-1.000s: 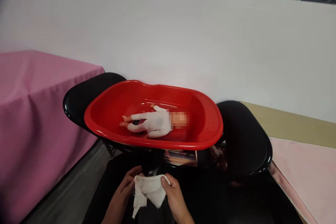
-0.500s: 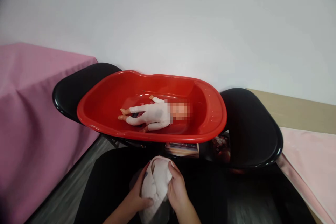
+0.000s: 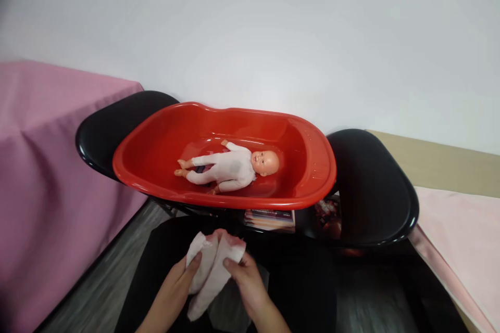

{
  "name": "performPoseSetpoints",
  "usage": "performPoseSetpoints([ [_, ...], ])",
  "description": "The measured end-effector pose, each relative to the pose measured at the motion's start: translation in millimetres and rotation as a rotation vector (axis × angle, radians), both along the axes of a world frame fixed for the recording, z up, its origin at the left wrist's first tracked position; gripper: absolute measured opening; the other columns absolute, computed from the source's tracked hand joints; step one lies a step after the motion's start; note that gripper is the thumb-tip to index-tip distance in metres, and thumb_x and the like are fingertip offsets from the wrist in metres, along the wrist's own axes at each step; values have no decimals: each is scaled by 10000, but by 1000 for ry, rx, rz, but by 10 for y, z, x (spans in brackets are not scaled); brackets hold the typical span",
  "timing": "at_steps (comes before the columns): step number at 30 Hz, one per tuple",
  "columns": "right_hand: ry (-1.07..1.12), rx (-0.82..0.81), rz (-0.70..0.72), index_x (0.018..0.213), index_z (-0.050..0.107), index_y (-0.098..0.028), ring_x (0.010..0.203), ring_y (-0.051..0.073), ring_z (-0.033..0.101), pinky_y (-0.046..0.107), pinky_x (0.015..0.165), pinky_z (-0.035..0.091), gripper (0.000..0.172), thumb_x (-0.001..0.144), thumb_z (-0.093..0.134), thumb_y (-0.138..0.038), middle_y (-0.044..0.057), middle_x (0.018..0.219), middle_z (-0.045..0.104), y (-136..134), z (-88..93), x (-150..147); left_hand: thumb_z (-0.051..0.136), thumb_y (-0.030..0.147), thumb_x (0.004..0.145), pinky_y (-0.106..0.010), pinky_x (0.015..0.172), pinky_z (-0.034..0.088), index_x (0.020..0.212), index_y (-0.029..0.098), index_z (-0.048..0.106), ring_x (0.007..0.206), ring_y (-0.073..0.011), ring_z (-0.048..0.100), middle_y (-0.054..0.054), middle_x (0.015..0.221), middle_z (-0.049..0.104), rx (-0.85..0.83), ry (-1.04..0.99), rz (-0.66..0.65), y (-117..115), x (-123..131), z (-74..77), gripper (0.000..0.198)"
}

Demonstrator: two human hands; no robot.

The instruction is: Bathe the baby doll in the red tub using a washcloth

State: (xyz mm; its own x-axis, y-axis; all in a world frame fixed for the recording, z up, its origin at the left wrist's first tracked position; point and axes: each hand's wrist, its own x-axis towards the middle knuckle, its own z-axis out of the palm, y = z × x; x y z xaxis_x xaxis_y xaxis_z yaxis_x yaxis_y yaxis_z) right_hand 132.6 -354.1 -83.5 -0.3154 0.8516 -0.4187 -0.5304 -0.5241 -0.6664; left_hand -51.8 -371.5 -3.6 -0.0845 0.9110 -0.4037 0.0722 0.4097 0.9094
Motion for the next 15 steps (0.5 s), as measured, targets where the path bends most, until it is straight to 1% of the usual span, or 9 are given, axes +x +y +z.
performPoseSetpoints([
  [1, -38, -1, -26, 1221, 802, -180, 1055, 281, 765, 439, 1051, 539, 612, 739, 978, -515, 112, 1167, 819, 30, 24, 25, 625, 892, 862, -422, 1111, 546, 1262, 120, 799, 1166, -379, 732, -147, 1191, 814, -2, 25, 6, -3, -62, 12, 887],
  [3, -74, -45, -106, 1139, 817, -175, 992, 280, 768, 431, 1008, 561, 591, 721, 972, -563, 102, 1058, 827, 97, 88, 92, 696, 855, 834, -428, 1128, 541, 1266, 135, 801, 1214, -395, 720, -142, 1227, 808, -9, 51, 113, 0, -190, 6, 846],
  [4, -66, -79, -149, 1122, 815, -183, 985, 282, 769, 426, 990, 570, 588, 703, 982, -561, 94, 1036, 825, 124, 125, 127, 740, 829, 817, -436, 1143, 535, 1278, 138, 793, 1247, -401, 711, -144, 1254, 802, -20, 25, 186, 8, -246, -4, 833],
  [6, -18, -131, -191, 1109, 806, -195, 998, 289, 772, 419, 975, 578, 581, 675, 1001, -529, 88, 1029, 824, 148, 202, 179, 805, 769, 808, -458, 1150, 539, 1349, 131, 750, 1302, -405, 693, -160, 1320, 778, -69, -122, 325, 33, -328, -19, 838],
  [8, 37, -137, -135, 1116, 797, -191, 1011, 298, 777, 424, 975, 579, 573, 673, 1005, -489, 93, 1055, 827, 128, 268, 202, 847, 703, 820, -474, 1104, 578, 1424, 119, 692, 1295, -406, 705, -190, 1357, 757, -146, -321, 399, 48, -370, -3, 854],
  [10, 89, -94, -5, 1181, 787, -182, 1046, 302, 775, 423, 986, 570, 608, 668, 1011, -420, 104, 1126, 824, 76, 310, 201, 910, 614, 793, -462, 1040, 618, 1422, 118, 685, 1256, -412, 728, -198, 1333, 767, -215, -454, 434, 32, -382, 56, 832],
  [12, 129, -62, 105, 1256, 771, -179, 1079, 297, 768, 406, 981, 563, 696, 630, 1025, -345, 114, 1185, 816, 15, 321, 185, 968, 491, 741, -445, 1017, 631, 1387, 147, 703, 1255, -413, 729, -169, 1305, 786, -219, -513, 448, -25, -378, 138, 779],
  [13, 146, -60, 137, 1277, 765, -176, 1080, 292, 767, 399, 976, 560, 733, 609, 1030, -322, 119, 1199, 813, -12, 316, 175, 987, 439, 710, -447, 1014, 632, 1359, 162, 716, 1253, -415, 729, -150, 1287, 796, -203, -526, 446, -64, -372, 177, 756],
  [15, 161, -74, 163, 1246, 774, -165, 1021, 281, 775, 393, 949, 560, 727, 586, 1038, -317, 125, 1161, 819, -53, 293, 152, 1012, 362, 651, -461, 1022, 629, 1304, 183, 741, 1244, -416, 731, -120, 1254, 812, -165, -526, 409, -148, -353, 223, 729],
])
